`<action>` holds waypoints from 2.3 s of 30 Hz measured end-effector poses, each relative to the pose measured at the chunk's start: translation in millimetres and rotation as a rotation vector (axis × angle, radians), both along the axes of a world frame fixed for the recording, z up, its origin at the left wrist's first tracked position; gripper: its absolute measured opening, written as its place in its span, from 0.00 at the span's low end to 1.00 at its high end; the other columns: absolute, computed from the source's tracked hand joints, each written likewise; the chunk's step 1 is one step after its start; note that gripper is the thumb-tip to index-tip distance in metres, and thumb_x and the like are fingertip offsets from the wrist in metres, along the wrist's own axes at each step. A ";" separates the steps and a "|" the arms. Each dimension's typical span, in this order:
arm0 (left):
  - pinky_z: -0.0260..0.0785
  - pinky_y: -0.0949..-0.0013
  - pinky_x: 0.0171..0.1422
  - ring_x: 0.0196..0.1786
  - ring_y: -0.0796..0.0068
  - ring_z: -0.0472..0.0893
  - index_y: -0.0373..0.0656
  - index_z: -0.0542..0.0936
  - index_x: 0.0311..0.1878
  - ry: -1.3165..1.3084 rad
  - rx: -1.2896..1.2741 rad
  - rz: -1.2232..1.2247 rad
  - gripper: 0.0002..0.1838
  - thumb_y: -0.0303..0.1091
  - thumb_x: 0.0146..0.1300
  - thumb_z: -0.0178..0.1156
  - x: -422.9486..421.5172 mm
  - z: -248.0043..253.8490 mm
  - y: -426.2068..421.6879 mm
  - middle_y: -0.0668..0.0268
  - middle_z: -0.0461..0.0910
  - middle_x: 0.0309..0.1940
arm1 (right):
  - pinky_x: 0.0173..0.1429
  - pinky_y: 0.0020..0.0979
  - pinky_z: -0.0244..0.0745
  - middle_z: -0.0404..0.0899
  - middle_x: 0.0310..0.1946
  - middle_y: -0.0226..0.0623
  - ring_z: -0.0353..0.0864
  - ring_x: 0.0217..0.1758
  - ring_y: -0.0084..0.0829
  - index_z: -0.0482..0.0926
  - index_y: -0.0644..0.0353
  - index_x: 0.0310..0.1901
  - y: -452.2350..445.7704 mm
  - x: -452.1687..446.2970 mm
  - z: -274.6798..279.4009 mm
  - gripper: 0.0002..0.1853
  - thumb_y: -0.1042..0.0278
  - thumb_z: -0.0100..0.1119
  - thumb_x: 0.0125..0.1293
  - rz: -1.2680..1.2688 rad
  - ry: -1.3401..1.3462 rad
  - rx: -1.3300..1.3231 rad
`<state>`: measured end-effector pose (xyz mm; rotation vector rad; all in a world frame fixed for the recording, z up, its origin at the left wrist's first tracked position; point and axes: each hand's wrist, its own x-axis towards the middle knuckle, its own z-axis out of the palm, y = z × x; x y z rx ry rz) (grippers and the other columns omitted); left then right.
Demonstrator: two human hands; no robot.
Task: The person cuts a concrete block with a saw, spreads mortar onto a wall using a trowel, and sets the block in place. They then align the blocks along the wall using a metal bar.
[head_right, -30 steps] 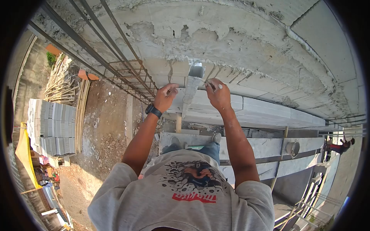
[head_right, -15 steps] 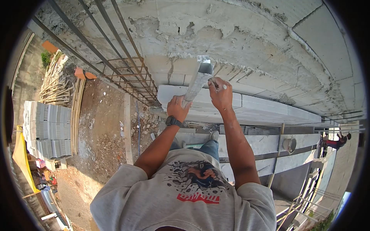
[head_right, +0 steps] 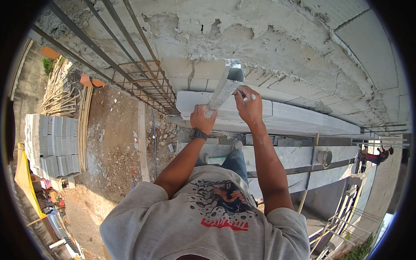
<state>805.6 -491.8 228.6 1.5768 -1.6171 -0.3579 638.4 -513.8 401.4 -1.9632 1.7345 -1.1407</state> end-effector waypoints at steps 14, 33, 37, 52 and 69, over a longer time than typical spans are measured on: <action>0.77 0.50 0.43 0.41 0.51 0.83 0.45 0.78 0.47 0.053 0.079 0.279 0.28 0.45 0.47 0.81 -31.4 15.0 16.6 0.60 0.79 0.42 | 0.41 0.48 0.75 0.83 0.29 0.45 0.82 0.31 0.52 0.81 0.63 0.37 -25.9 -22.7 -16.4 0.06 0.69 0.64 0.66 0.233 -0.019 0.035; 0.78 0.54 0.47 0.46 0.53 0.82 0.47 0.79 0.54 0.143 0.014 0.618 0.26 0.43 0.53 0.77 -82.9 10.9 18.4 0.61 0.78 0.47 | 0.40 0.43 0.74 0.83 0.24 0.40 0.81 0.27 0.43 0.84 0.60 0.36 -60.7 -50.3 -34.3 0.06 0.67 0.64 0.65 0.501 0.017 0.092; 0.77 0.54 0.49 0.48 0.53 0.82 0.47 0.79 0.53 0.199 -0.007 0.632 0.25 0.43 0.54 0.76 -83.3 9.9 22.5 0.61 0.79 0.47 | 0.34 0.32 0.73 0.84 0.26 0.34 0.81 0.29 0.26 0.84 0.61 0.38 -62.5 -52.3 -34.9 0.04 0.70 0.63 0.68 0.596 -0.109 0.246; 0.76 0.53 0.58 0.56 0.51 0.80 0.44 0.75 0.62 0.290 0.055 0.605 0.32 0.38 0.53 0.75 -90.0 20.0 26.6 0.59 0.76 0.53 | 0.41 0.25 0.76 0.86 0.32 0.31 0.80 0.33 0.20 0.85 0.66 0.44 -69.4 -49.0 -19.1 0.08 0.70 0.64 0.70 0.699 -0.121 0.249; 0.73 0.74 0.48 0.40 0.81 0.80 0.43 0.86 0.56 0.984 0.374 -0.159 0.16 0.42 0.76 0.59 7.1 144.2 -47.7 0.71 0.86 0.43 | 0.41 0.41 0.77 0.86 0.32 0.45 0.85 0.33 0.46 0.86 0.58 0.42 -73.7 -32.1 34.5 0.11 0.60 0.67 0.66 0.475 0.063 0.165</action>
